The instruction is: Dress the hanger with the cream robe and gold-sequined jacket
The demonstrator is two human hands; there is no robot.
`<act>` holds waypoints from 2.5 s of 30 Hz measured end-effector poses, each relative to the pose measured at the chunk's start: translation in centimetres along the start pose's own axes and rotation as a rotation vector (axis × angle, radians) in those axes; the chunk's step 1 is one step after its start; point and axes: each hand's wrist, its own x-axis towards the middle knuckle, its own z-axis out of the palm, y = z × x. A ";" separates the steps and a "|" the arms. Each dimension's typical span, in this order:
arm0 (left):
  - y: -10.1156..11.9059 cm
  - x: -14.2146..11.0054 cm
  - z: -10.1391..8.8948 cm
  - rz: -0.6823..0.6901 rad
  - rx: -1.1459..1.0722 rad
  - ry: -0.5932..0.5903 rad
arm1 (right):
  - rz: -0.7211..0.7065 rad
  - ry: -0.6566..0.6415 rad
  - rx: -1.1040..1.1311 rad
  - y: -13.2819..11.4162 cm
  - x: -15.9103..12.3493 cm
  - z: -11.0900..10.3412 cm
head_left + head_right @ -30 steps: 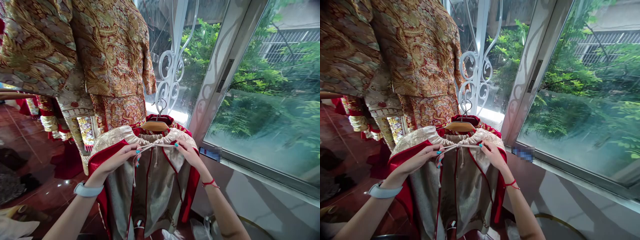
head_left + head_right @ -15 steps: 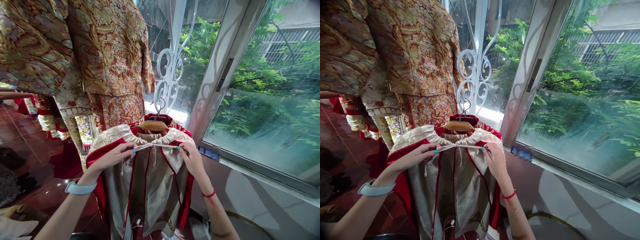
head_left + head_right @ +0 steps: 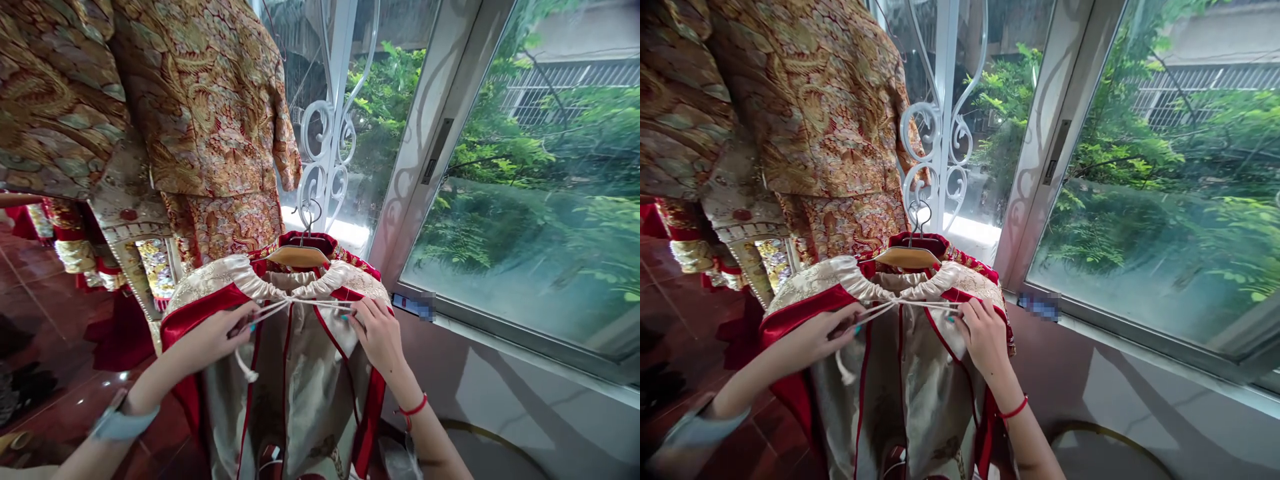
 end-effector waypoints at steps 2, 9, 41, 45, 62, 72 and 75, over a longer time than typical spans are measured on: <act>-1.4 0.9 -0.6 0.030 0.041 0.025 | -0.025 0.046 -0.109 -0.1 0.7 -0.3; -1.7 -0.3 0.9 -0.019 -0.158 0.046 | 0.200 0.009 0.599 1.8 -0.8 -0.2; -5.8 -4.4 6.4 -0.265 -0.090 0.699 | 0.041 -0.159 0.290 11.3 4.6 -1.4; -6.0 -5.0 6.5 -0.324 -0.060 0.698 | 0.005 -0.255 0.026 9.4 7.0 -1.2; 0.9 -8.0 6.8 -0.199 -0.140 0.883 | -0.044 -0.232 0.090 11.3 6.4 3.5; -9.7 -7.1 5.4 -0.433 -0.693 0.627 | 0.424 0.087 0.565 14.3 -2.0 6.1; -11.5 -6.9 6.2 -0.476 -0.594 0.597 | 0.483 0.177 0.400 15.3 -4.3 6.5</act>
